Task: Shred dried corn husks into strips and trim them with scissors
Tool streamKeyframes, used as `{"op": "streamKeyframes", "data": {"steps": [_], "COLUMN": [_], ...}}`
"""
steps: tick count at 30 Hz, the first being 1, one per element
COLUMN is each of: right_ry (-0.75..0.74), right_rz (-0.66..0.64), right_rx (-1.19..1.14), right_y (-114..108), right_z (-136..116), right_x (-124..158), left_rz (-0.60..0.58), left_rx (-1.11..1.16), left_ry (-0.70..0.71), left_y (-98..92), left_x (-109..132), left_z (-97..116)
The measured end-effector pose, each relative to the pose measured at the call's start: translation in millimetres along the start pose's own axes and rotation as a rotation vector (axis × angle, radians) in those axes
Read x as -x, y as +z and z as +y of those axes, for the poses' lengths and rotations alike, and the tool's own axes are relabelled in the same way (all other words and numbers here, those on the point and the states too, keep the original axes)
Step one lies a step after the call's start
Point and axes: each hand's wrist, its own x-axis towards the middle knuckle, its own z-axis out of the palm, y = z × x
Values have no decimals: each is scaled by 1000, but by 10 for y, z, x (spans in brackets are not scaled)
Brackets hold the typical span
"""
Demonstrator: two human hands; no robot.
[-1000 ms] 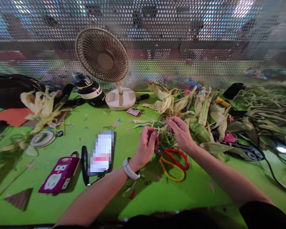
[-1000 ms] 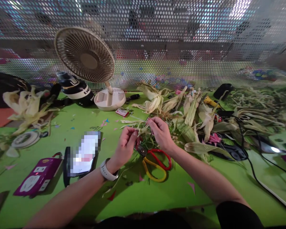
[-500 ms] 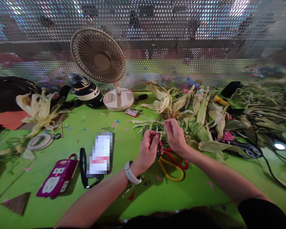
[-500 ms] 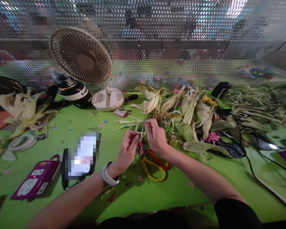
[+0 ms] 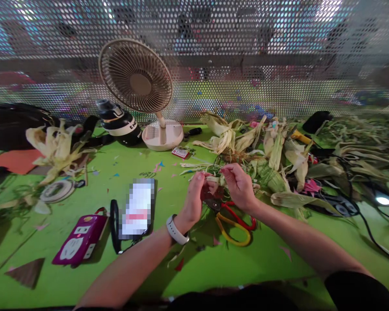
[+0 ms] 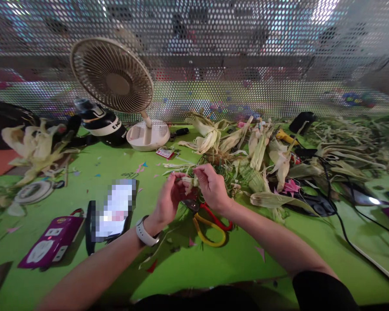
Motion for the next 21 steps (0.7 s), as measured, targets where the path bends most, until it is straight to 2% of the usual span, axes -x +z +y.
{"op": "streamKeyframes", "data": {"steps": [5, 10, 15, 21], "right_ry": [6, 24, 24, 53], "right_rz": [-8, 51, 43, 19], "right_rx": [14, 15, 4, 16], "right_y": [37, 16, 12, 56], "right_z": [-11, 16, 32, 29], "right_x": [41, 28, 17, 49], "left_rz": [17, 74, -7, 20], "left_rx": [-107, -165, -258, -328], "left_ry": [43, 161, 139, 170], "left_y": [73, 23, -15, 50], "left_x": [5, -14, -35, 11], "left_z": [13, 61, 37, -7]}}
